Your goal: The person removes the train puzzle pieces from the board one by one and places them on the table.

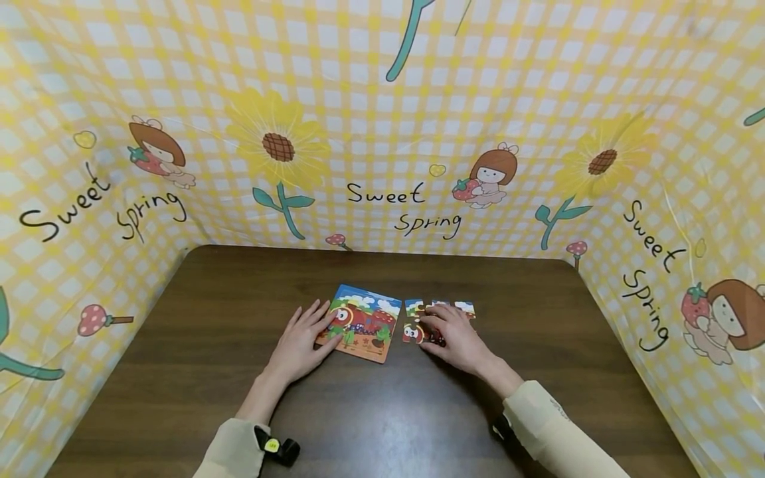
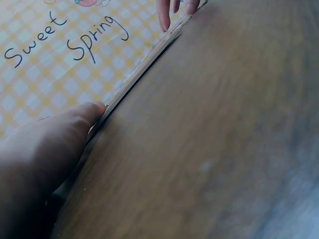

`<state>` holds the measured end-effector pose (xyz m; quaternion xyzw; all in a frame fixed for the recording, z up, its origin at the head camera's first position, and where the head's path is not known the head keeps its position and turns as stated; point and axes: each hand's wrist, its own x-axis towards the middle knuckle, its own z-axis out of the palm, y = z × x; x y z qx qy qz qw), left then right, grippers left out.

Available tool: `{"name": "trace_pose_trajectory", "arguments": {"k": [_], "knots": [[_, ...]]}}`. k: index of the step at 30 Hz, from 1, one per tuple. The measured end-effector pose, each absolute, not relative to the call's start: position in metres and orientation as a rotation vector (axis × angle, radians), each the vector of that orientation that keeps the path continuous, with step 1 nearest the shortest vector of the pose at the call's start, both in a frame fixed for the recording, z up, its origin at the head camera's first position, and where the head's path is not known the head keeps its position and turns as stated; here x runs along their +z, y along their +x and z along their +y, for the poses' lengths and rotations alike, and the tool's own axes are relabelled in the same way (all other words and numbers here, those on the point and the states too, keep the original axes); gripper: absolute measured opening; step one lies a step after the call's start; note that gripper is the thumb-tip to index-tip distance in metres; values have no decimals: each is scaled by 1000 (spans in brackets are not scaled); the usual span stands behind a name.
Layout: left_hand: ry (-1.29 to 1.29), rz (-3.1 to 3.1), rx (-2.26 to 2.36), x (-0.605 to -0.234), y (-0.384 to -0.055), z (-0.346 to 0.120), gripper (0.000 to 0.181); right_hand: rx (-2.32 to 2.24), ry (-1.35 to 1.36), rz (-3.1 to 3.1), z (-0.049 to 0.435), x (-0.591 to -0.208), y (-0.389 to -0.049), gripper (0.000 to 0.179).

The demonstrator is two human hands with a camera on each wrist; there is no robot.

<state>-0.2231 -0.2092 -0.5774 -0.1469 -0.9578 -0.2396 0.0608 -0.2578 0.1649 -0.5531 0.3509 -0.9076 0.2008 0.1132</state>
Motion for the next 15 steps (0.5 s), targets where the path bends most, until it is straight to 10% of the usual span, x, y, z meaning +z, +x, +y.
{"name": "trace_pose_trajectory", "arguments": {"k": [7, 15], "knots": [[-436, -2900, -749, -578, -222, -210, 68, 474, 759, -2679, 121, -536, -230, 29], [-436, -2888, -753, -578, -223, -209, 66, 641, 939, -2722, 85, -547, -222, 55]]}}
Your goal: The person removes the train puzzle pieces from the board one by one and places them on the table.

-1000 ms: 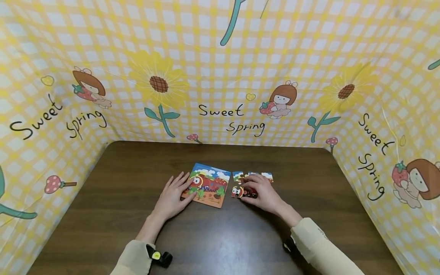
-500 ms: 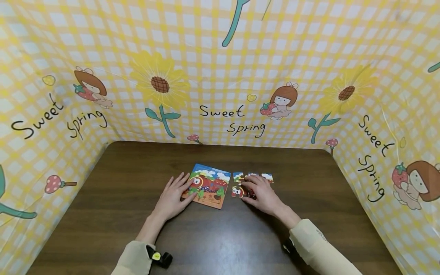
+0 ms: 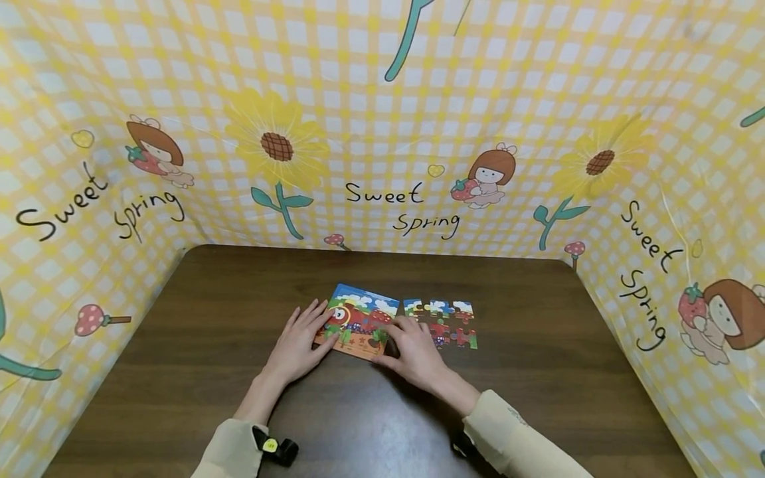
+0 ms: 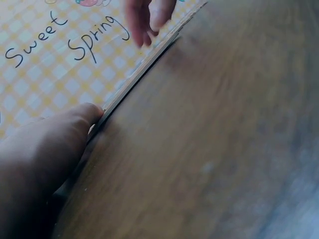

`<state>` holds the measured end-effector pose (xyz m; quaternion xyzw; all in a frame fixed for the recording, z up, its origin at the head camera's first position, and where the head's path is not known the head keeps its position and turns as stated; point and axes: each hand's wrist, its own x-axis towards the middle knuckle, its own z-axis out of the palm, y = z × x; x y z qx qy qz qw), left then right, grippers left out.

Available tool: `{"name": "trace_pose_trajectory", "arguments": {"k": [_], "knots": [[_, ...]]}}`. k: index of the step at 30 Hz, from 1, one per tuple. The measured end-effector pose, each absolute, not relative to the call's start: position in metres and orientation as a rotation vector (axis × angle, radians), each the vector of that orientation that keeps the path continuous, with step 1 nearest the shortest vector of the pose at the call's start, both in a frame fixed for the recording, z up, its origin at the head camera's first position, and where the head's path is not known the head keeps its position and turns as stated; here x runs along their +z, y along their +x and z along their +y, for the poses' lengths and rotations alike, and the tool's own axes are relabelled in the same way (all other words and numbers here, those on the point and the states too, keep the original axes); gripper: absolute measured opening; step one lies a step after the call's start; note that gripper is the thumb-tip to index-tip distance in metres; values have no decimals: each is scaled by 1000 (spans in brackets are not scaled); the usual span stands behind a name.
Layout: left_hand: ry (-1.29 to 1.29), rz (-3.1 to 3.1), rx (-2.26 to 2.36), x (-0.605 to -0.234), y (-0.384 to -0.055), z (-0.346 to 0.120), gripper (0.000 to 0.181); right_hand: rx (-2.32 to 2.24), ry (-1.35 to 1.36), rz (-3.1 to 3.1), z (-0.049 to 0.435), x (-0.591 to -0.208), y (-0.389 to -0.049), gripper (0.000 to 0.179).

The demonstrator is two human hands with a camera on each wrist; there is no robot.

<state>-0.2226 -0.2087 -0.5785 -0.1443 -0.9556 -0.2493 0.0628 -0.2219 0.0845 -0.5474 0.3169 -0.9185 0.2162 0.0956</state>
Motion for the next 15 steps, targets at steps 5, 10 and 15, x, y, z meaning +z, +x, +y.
{"name": "trace_pose_trajectory", "arguments": {"k": [5, 10, 15], "knots": [[-453, -2865, -765, -578, -222, -209, 61, 699, 978, -2825, 71, -543, -224, 61], [-565, -2786, -782, -578, -221, -208, 49, 712, 997, -2845, 67, -546, -226, 51], [-688, -2754, -789, -575, -217, -203, 40, 764, 979, -2824, 65, -547, -225, 44]]}}
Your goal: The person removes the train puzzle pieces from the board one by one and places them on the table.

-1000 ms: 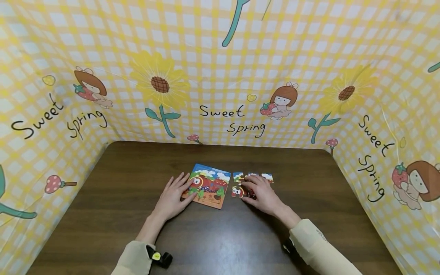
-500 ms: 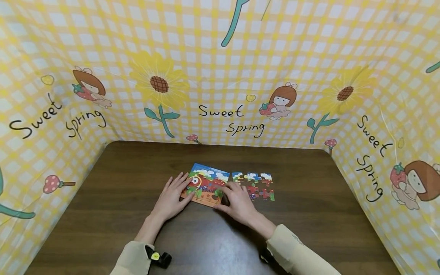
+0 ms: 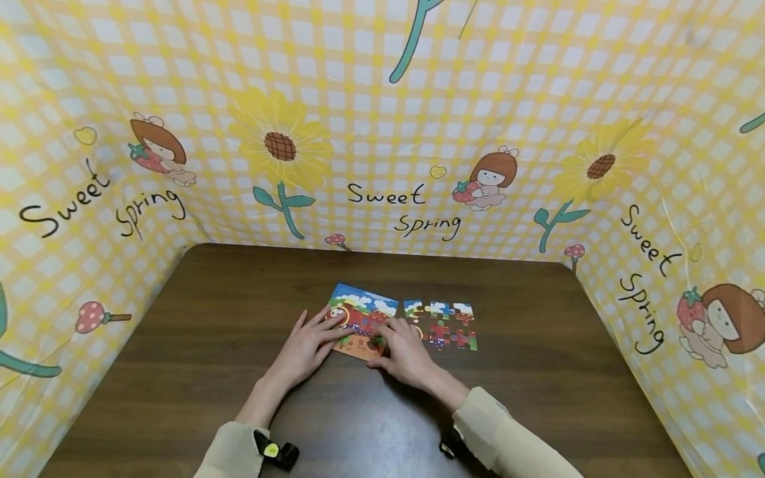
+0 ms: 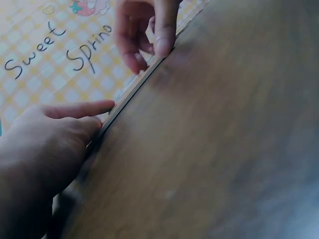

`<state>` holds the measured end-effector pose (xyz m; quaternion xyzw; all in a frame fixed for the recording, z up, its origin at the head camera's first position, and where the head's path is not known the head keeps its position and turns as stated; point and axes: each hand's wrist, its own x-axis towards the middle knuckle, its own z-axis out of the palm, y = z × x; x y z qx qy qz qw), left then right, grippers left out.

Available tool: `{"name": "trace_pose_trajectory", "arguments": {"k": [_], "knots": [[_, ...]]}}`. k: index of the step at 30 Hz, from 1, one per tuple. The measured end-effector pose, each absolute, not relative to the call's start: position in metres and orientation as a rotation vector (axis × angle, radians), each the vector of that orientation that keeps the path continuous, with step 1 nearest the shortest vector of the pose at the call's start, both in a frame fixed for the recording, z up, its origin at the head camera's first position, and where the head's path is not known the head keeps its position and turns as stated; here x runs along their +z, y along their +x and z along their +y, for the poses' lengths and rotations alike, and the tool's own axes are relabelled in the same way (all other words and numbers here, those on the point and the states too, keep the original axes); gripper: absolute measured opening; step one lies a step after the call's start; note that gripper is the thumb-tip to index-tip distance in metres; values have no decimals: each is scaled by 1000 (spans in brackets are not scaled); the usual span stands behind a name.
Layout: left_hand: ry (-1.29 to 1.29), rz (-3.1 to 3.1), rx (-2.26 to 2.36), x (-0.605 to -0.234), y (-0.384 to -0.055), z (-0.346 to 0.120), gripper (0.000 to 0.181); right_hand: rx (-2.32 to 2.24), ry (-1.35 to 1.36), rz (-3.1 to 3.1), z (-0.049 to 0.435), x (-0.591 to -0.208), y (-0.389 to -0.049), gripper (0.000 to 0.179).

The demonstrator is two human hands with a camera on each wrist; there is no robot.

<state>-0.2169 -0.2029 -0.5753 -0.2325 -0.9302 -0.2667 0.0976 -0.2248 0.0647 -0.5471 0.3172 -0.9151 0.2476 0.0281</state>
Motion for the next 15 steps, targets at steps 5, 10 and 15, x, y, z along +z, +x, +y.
{"name": "trace_pose_trajectory", "arguments": {"k": [5, 10, 15], "knots": [[-664, -2773, -840, -573, -210, -198, 35, 883, 928, -2824, 65, -570, -233, 64], [-607, -2783, -866, -571, -205, -193, 43, 952, 846, -2890, 65, -591, -247, 67], [-538, -2781, -883, -572, -202, -187, 41, 1021, 846, -2872, 64, -589, -249, 65]]}}
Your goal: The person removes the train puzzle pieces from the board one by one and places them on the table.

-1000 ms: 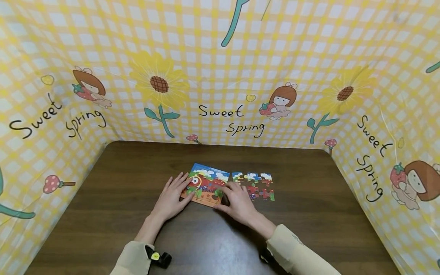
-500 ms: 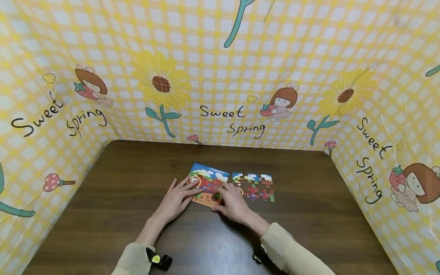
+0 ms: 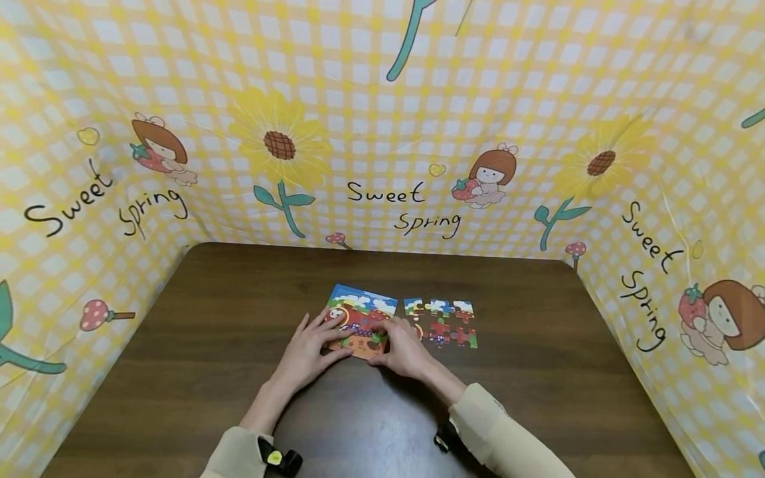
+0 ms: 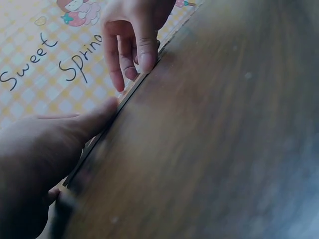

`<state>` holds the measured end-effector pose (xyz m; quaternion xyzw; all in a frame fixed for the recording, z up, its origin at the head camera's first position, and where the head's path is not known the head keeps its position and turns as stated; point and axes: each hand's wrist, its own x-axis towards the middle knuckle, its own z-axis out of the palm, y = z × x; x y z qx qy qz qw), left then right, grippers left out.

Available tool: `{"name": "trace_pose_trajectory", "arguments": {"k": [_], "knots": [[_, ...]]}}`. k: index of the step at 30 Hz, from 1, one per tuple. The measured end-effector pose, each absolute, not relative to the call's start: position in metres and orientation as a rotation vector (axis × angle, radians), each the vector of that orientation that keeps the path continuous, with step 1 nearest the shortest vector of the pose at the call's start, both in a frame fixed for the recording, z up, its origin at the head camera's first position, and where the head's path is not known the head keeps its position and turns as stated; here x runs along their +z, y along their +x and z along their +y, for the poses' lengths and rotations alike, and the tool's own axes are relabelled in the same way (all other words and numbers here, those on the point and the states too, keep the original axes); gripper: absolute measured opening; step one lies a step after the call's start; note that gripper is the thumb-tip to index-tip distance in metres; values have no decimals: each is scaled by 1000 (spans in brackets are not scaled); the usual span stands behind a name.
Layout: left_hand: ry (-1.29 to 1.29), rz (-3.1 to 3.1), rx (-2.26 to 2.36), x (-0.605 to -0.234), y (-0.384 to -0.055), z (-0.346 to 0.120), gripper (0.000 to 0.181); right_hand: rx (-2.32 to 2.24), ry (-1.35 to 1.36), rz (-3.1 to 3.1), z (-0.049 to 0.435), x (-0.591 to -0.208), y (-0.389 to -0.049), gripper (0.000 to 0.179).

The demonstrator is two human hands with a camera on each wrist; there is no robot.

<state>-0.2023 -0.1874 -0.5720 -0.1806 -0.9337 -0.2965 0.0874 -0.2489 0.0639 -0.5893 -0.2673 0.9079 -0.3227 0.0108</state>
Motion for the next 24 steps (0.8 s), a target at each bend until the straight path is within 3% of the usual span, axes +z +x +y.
{"name": "trace_pose_trajectory", "arguments": {"k": [15, 24], "knots": [[-524, -2743, -815, -573, -203, -184, 36, -1083, -750, 2826, 62, -579, -244, 64], [-543, -2707, -830, -574, -202, -187, 36, -1042, -855, 2857, 63, -586, -245, 65]]}}
